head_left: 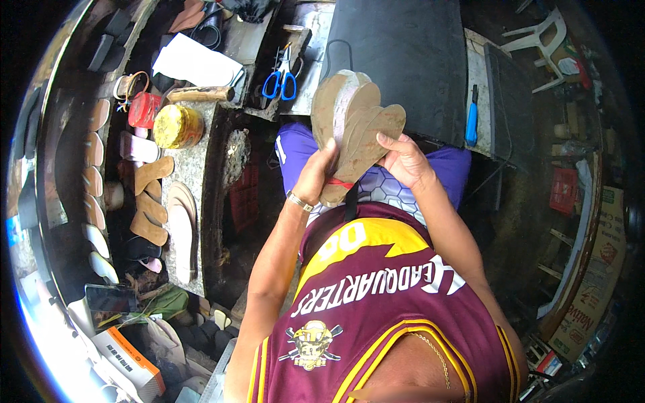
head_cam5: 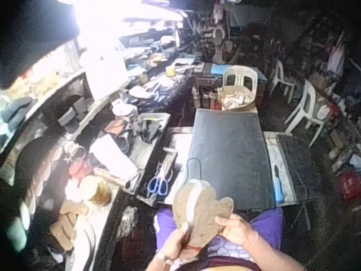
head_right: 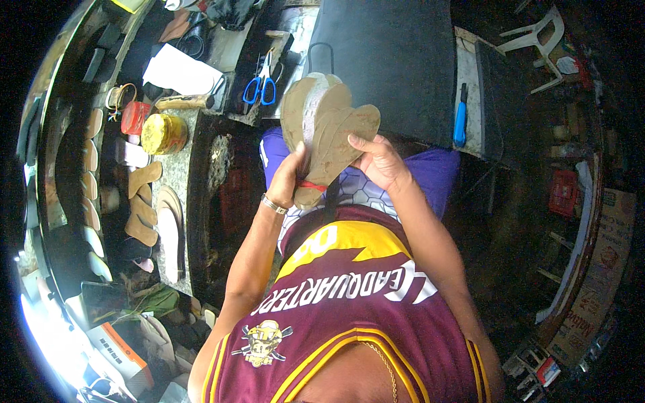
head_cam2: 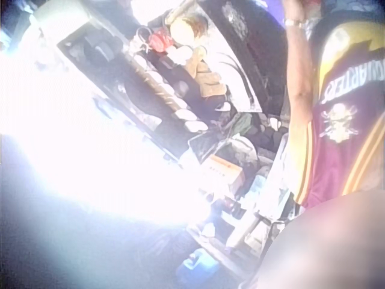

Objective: The person walks through a workshop, picks up a stack of flip-flop insoles, and sits at a workbench. They place one insole on a rubber sheet, cut a strap with scissors, and attach the strap to the insole by hand.

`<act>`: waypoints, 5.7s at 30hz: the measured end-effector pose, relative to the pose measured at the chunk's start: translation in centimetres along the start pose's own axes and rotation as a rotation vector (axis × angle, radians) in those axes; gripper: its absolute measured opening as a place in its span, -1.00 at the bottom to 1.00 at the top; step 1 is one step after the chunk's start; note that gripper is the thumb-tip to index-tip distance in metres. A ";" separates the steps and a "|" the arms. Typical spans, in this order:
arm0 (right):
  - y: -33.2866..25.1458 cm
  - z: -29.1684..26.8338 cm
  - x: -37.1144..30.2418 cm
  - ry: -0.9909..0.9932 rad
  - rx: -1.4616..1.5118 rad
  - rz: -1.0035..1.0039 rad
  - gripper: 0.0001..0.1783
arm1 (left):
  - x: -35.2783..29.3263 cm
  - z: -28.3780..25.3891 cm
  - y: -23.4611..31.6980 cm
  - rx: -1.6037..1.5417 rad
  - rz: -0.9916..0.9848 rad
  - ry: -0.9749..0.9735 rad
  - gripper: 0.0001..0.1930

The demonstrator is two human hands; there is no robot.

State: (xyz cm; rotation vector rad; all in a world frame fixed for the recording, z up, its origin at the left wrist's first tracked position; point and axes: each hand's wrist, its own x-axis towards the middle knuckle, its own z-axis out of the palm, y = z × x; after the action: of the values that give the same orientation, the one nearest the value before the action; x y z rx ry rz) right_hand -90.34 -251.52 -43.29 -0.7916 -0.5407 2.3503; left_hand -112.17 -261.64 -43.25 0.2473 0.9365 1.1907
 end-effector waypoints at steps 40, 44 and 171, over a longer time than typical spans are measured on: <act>4.4 -0.5 -1.6 0.017 0.025 -0.032 -0.43 | -2.4 -2.2 -2.9 0.097 0.049 0.089 -0.48; 4.6 -0.5 -1.7 0.016 0.033 -0.018 -0.43 | -2.5 -2.2 -2.9 0.072 0.025 0.067 -0.46; 4.7 -3.4 -4.2 0.061 0.264 -0.038 -0.32 | 0.9 -0.1 -3.7 0.113 0.088 0.001 -0.53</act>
State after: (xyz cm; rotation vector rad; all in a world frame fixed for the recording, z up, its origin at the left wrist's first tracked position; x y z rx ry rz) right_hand -87.40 -257.11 -46.63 -0.7199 -0.2108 2.2930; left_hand -109.67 -262.32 -46.06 0.3810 1.0036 1.2199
